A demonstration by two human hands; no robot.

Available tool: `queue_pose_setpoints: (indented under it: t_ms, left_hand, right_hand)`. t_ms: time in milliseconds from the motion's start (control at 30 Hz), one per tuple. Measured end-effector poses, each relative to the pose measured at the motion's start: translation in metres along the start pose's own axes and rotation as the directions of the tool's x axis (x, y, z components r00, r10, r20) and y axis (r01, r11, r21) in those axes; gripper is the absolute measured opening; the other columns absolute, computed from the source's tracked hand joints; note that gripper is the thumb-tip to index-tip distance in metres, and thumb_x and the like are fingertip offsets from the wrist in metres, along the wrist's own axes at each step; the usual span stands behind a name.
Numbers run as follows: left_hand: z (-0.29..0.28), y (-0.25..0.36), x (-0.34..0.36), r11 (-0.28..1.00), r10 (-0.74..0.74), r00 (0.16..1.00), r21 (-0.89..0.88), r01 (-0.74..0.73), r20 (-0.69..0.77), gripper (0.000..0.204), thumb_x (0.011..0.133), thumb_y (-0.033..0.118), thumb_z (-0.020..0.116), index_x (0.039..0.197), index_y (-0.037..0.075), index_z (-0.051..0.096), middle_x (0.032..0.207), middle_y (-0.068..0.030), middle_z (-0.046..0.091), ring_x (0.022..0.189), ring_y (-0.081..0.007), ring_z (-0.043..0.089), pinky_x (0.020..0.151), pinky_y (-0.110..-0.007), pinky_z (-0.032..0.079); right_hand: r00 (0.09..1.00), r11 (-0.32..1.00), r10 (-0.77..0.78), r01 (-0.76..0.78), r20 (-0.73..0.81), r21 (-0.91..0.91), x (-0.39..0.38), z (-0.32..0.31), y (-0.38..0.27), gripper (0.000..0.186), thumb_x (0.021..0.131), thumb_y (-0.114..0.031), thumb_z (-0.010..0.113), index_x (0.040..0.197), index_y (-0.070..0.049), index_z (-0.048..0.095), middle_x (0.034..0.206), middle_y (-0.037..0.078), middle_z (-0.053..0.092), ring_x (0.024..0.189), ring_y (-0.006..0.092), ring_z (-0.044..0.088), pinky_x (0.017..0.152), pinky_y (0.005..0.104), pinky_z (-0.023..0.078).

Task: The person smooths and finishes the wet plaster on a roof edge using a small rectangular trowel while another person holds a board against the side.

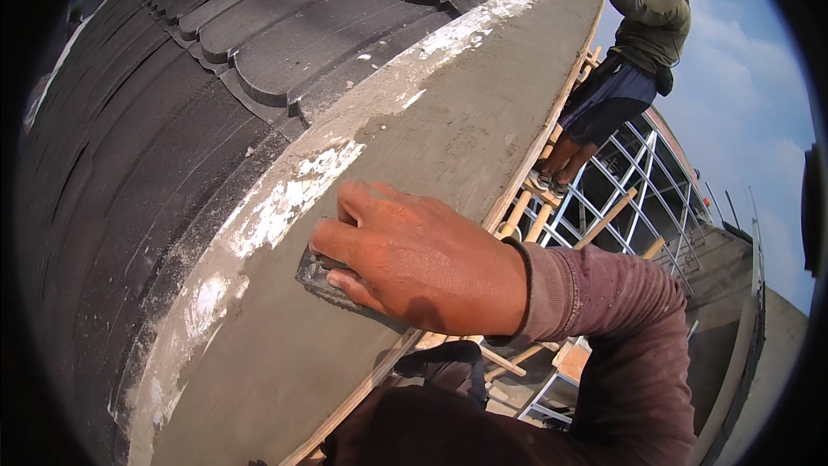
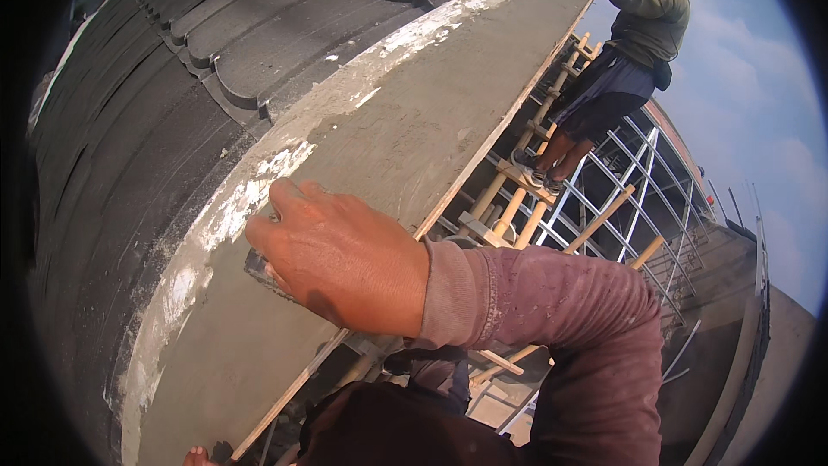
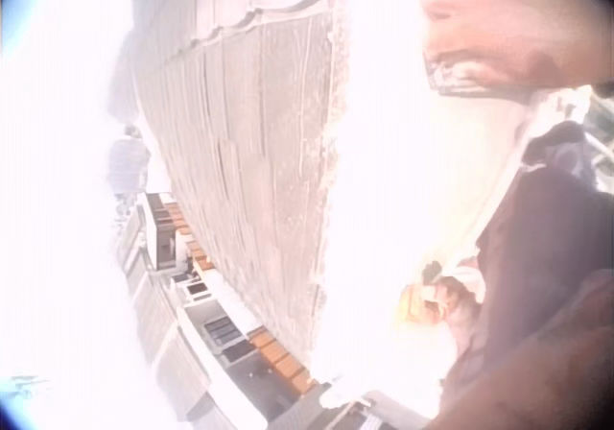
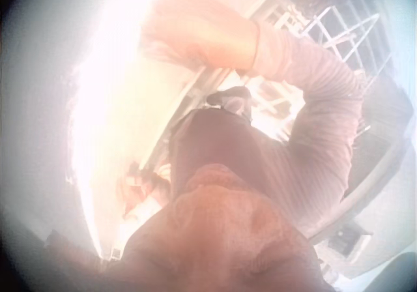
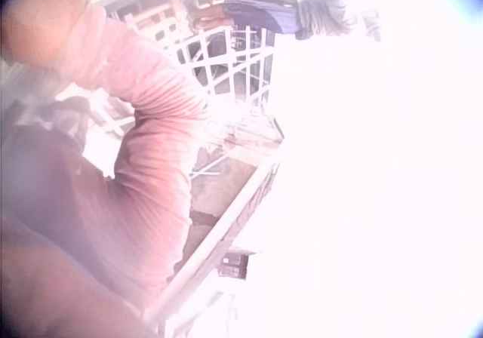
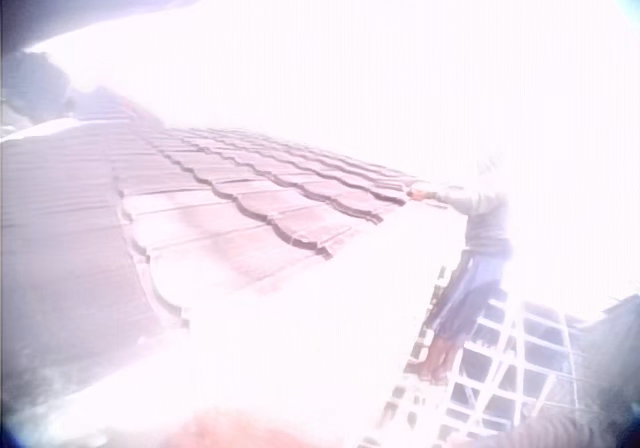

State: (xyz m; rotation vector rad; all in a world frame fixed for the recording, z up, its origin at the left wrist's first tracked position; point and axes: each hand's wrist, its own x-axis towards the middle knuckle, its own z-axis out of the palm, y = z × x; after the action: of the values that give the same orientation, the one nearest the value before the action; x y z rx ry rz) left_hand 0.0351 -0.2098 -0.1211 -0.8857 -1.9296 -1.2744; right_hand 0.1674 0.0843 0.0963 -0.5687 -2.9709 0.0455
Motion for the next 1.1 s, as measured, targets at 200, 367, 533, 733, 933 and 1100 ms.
queue_pose_setpoints:
  t_ms: [200,367,533,733,933,1100]
  left_hand:
    - [-0.004,0.008,0.019,0.973,-0.07,0.963,-0.194,0.123,0.259,0.047,0.111,0.038,0.053,0.094,-0.002,0.071,0.089,-0.0173,0.071,0.076,-0.0328,0.067,0.059,-0.045,0.052]
    - [-0.01,-0.018,-0.015,0.988,-0.142,0.963,0.093,0.124,0.227,0.043,0.105,0.038,0.065,0.114,-0.003,0.069,0.112,-0.0227,0.07,0.089,-0.0386,0.07,0.07,-0.048,0.057]
    - [-0.005,0.015,0.068,0.858,-0.363,0.858,-0.23,0.46,0.363,0.046,0.101,0.043,0.063,0.112,-0.002,0.064,0.113,-0.013,0.059,0.11,-0.0254,0.055,0.099,-0.04,0.043]
    - [0.065,0.083,0.179,0.82,0.295,0.862,-0.572,-0.007,0.412,0.081,0.073,0.048,0.097,0.128,0.001,0.061,0.12,-0.0166,0.061,0.111,-0.0287,0.061,0.098,-0.041,0.049]
    - [0.124,0.118,0.202,0.797,0.368,0.831,-0.602,-0.05,0.418,0.086,0.073,0.056,0.096,0.128,0.001,0.06,0.119,-0.0132,0.06,0.11,-0.0234,0.059,0.096,-0.038,0.048]
    - [0.142,0.121,0.214,0.799,0.329,0.859,-0.601,-0.031,0.393,0.088,0.07,0.055,0.098,0.129,0.001,0.06,0.118,-0.0114,0.062,0.11,-0.0229,0.06,0.096,-0.038,0.049]
  right_hand:
    - [0.979,0.774,0.199,-0.125,-0.052,0.621,0.021,-0.041,0.023,0.032,0.104,-0.021,0.07,0.127,0.001,0.068,0.096,0.003,0.068,0.083,0.0073,0.059,0.075,0.026,0.049]
    - [0.962,0.741,0.197,-0.02,-0.188,0.671,0.018,-0.013,0.04,0.029,0.104,-0.019,0.069,0.125,0.001,0.068,0.093,0.0,0.066,0.08,0.0044,0.058,0.071,0.0236,0.049]
    - [0.915,0.699,0.189,0.131,-0.357,0.703,0.026,-0.008,0.039,0.027,0.1,-0.02,0.072,0.117,0.001,0.07,0.081,0.004,0.065,0.071,0.0084,0.058,0.062,0.0273,0.047]
    - [0.879,0.658,0.176,0.23,-0.443,0.717,0.025,0.001,0.04,0.025,0.099,-0.018,0.073,0.114,0.002,0.071,0.081,0.006,0.067,0.073,0.0095,0.06,0.063,0.0277,0.049]
    - [0.863,0.624,0.187,0.265,-0.469,0.735,0.02,-0.006,0.039,0.024,0.098,-0.016,0.073,0.113,0.003,0.071,0.084,0.008,0.069,0.073,0.0101,0.061,0.064,0.0286,0.051]
    - [0.857,0.615,0.179,0.287,-0.484,0.735,0.018,-0.01,0.04,0.024,0.097,-0.014,0.074,0.112,0.005,0.071,0.088,0.009,0.07,0.076,0.011,0.062,0.064,0.0289,0.051]
